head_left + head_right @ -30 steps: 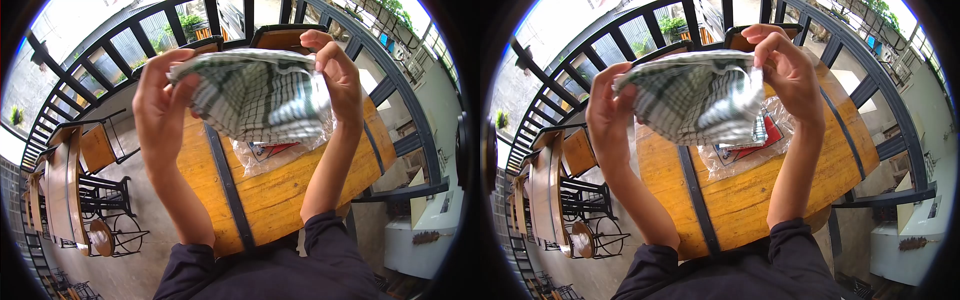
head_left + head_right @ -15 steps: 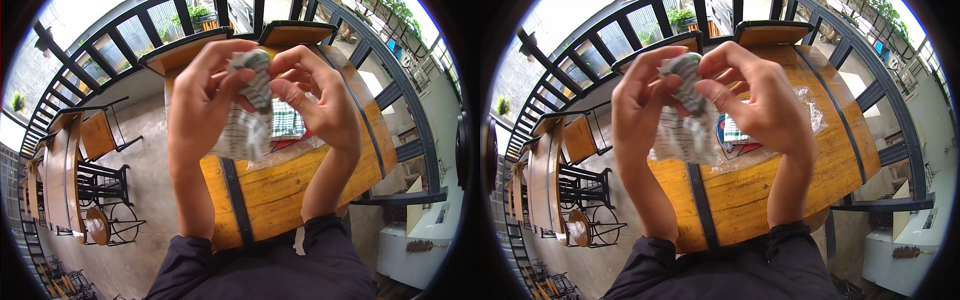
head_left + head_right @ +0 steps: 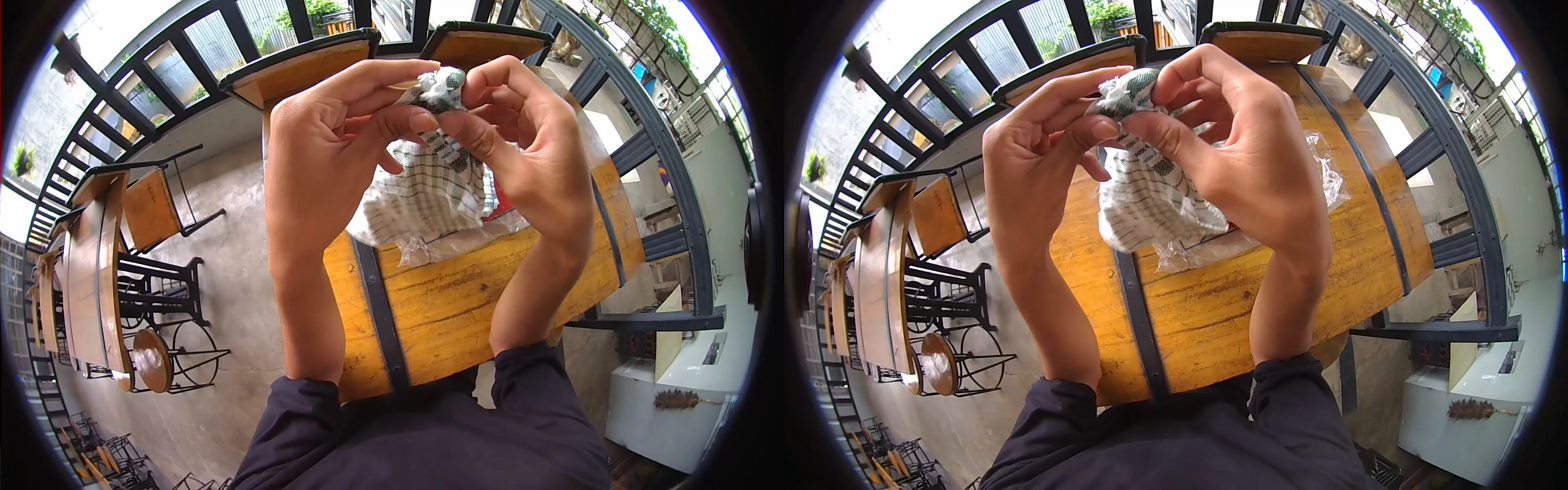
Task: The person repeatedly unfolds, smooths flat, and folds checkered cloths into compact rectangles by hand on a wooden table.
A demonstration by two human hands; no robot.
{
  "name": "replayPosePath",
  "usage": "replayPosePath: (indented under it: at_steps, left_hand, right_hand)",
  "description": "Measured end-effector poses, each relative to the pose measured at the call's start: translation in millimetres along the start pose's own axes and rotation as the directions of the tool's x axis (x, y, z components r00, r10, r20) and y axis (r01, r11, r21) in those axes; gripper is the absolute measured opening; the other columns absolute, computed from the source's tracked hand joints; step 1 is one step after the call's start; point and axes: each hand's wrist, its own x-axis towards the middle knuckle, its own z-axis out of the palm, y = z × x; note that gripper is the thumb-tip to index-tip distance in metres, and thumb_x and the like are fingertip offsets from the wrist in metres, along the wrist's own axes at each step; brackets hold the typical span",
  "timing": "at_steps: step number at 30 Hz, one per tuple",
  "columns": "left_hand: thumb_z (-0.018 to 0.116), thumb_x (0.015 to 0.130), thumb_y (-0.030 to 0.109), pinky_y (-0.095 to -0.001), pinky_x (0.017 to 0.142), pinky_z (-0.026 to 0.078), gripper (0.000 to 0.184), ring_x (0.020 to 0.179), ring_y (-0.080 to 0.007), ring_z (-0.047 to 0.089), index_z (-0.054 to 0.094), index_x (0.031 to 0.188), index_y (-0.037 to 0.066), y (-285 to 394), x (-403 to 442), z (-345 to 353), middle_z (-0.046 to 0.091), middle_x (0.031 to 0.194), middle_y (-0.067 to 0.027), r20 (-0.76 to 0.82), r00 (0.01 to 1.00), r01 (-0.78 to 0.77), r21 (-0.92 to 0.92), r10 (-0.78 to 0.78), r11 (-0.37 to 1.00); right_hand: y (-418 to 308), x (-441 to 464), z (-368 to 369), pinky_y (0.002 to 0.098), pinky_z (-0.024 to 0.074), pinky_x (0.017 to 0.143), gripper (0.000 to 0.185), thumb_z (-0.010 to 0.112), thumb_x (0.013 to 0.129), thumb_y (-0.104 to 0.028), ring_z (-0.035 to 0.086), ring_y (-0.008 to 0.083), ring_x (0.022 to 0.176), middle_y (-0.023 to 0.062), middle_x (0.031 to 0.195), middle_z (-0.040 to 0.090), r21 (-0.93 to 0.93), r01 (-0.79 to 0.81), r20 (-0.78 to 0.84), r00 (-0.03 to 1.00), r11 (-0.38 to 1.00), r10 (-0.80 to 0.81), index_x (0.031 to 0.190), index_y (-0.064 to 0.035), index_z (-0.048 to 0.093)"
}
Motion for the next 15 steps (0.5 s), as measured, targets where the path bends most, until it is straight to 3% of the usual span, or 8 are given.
replayPosePath:
  at_steps: [3,4,8,10,15]
  left_hand:
    - [0.061,0.092,-0.003,-0.0188,0.056,0.054,0.025,0.079,-0.0082,0.071,0.068,0.116,0.003,-0.7,-0.3,-1.8,0.074,0.094,-0.0059,-0.01,1.0,0.007,-0.066,-0.008,0.998]
    - [0.072,0.088,0.008,-0.0172,0.051,0.052,0.037,0.073,-0.0083,0.067,0.063,0.122,-0.003,0.9,0.8,-3.0,0.072,0.092,-0.0074,0.0,0.999,0.047,-0.072,-0.047,0.996]
    - [0.076,0.085,0.012,-0.017,0.052,0.052,0.041,0.075,-0.0075,0.067,0.062,0.121,-0.002,3.2,0.8,0.3,0.072,0.096,-0.0078,-0.019,0.996,0.09,-0.064,-0.092,0.994]
    - [0.079,0.082,0.015,-0.0165,0.052,0.052,0.044,0.076,-0.0065,0.066,0.062,0.12,0.0,-0.4,0.6,3.8,0.071,0.1,-0.0067,0.001,1.0,-0.004,0.066,0.004,0.998]
    - [0.079,0.082,0.018,-0.0155,0.052,0.05,0.04,0.075,-0.005,0.064,0.064,0.115,0.002,-8.6,3.3,6.2,0.07,0.102,-0.0043,-0.005,0.999,-0.037,0.131,0.038,0.991]
  right_hand:
    - [-4.1,-0.4,-4.1,0.0176,0.0432,0.065,0.022,0.071,0.093,-0.024,0.056,0.0027,0.074,-0.0008,0.081,0.064,0.088,-0.041,0.021,0.999,0.995,0.039,0.098,-0.0055,0.059]
    - [-1.0,-0.5,-2.1,0.0154,0.0387,0.063,0.021,0.069,0.094,-0.025,0.053,0.0009,0.071,-0.0014,0.078,0.063,0.111,-0.035,-0.005,0.999,0.993,0.036,0.097,-0.0058,0.06]
    - [2.3,0.3,0.7,0.0155,0.0399,0.063,0.02,0.066,0.096,-0.023,0.053,0.0011,0.072,-0.0005,0.08,0.065,0.113,-0.028,0.015,1.0,0.993,0.027,0.1,-0.0043,0.061]
    - [5.1,0.5,3.3,0.0158,0.0406,0.063,0.019,0.063,0.098,-0.021,0.054,0.0009,0.072,0.0006,0.082,0.066,0.133,-0.02,0.052,0.999,0.991,0.013,0.104,-0.0031,0.06]
    - [1.7,0.5,6.1,0.017,0.0399,0.061,0.018,0.061,0.099,-0.02,0.05,0.0005,0.072,-0.0014,0.08,0.062,0.132,0.011,0.062,0.998,0.991,-0.019,0.105,-0.0028,0.059]
